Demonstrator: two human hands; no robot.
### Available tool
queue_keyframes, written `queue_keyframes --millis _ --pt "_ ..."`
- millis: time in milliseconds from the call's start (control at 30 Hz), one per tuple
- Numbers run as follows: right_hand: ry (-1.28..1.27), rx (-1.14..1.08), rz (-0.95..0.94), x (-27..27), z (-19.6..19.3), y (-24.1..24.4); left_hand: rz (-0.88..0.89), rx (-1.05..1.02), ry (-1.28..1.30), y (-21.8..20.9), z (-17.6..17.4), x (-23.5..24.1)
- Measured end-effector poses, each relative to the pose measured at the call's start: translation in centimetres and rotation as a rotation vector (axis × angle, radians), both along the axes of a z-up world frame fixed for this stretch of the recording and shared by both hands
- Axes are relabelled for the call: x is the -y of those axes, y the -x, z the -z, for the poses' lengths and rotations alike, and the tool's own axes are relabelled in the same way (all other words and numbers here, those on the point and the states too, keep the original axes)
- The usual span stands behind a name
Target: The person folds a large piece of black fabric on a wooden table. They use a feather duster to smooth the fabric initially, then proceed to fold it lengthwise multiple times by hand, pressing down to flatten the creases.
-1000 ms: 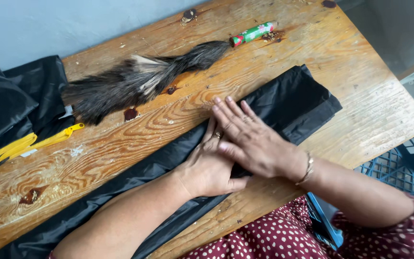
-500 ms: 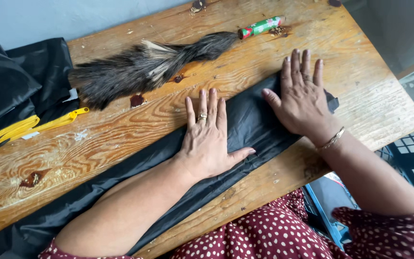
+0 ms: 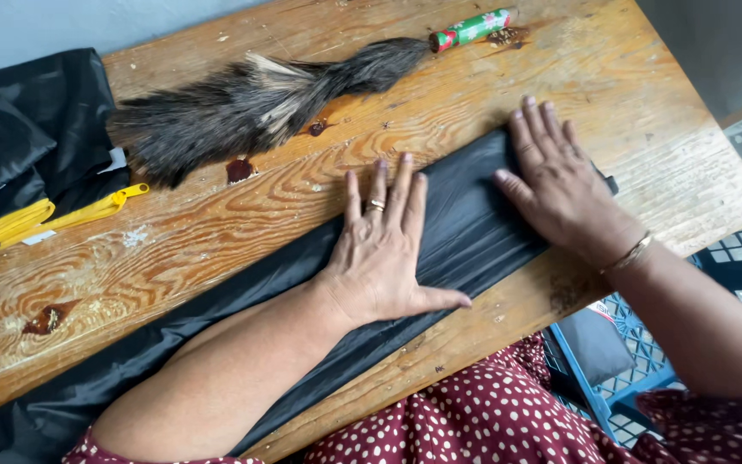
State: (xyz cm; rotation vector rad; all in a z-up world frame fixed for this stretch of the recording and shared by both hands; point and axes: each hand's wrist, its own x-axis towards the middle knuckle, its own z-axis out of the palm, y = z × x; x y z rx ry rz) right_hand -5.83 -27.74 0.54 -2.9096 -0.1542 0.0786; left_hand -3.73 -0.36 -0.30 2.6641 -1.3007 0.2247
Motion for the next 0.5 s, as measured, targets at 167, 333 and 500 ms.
queue_keyframes --millis 167,333,500 --pt "0.133 0.141 0.023 -0.1 1.4 0.5 0.110 -0.014 0.001 0.3 1.0 0.3" --pt "0.014 0.214 -0.110 -6.8 -0.9 3.3 0.139 -0.038 0.052 0.2 1.8 0.4" --pt "0.009 0.142 -0.260 -7.4 0.9 5.1 0.144 -0.004 0.044 0.1 1.1 0.2"
